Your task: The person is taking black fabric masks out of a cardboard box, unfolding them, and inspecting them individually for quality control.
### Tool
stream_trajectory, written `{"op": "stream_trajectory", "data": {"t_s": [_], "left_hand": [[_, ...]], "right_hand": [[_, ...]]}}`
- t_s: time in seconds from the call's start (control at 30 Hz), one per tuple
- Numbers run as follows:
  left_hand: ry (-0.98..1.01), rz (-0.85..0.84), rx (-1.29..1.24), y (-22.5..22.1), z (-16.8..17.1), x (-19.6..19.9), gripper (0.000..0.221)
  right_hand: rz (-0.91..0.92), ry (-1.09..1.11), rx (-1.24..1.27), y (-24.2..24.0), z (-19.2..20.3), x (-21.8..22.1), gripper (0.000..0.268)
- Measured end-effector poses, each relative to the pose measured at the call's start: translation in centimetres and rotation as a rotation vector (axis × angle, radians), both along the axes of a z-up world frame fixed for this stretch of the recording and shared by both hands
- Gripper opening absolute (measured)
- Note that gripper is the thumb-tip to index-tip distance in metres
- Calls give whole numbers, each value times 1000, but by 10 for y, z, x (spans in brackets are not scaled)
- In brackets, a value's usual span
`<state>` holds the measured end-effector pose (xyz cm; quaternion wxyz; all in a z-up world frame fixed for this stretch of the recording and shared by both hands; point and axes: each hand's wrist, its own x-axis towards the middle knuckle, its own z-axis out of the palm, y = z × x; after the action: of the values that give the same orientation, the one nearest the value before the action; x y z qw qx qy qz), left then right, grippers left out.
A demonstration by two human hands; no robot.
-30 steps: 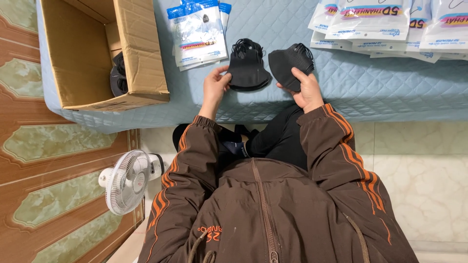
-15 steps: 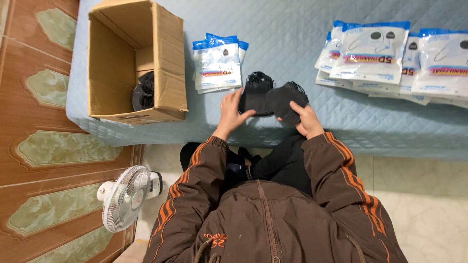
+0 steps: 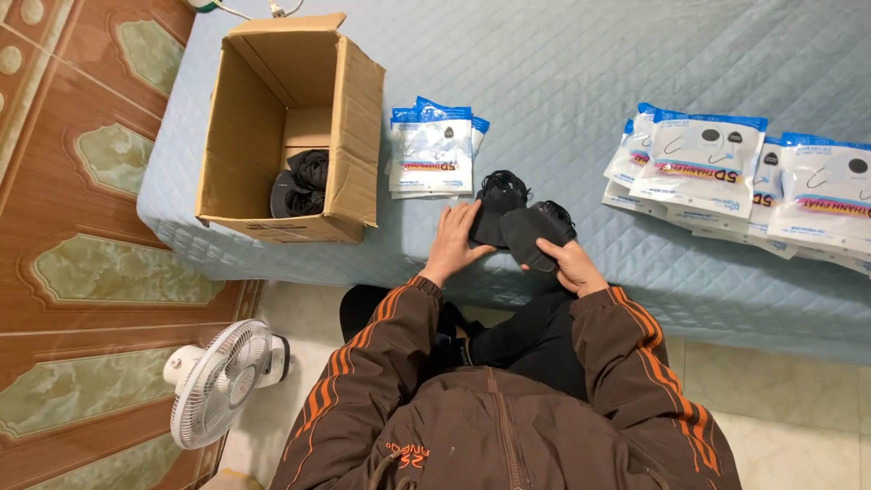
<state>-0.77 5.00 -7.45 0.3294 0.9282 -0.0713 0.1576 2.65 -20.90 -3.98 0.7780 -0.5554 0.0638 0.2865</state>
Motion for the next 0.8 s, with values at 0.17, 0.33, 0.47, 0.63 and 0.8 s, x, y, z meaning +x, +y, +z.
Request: {"op": "stream_trajectory", "data": {"t_s": [0.17,0.33,0.47,0.63,0.8], "left_hand": [[19,-10,-48,1,7,-1,119],[14,-11,-131,3,5,0,122],[8,-32,-107,3,-2,3,122],[19,-81,-118,5,-3,11,120],[72,-123,-168,6,13,1,121]], "right_hand": [[-38,7,-5,-8,-22,4,66],[-131,13,56,-13,-22,8,64],[-86,25,96,-17,-34,6,59],[-32,28,67,-17,-38,0,59],[-67,30,104,-20,-38,1,55]]}}
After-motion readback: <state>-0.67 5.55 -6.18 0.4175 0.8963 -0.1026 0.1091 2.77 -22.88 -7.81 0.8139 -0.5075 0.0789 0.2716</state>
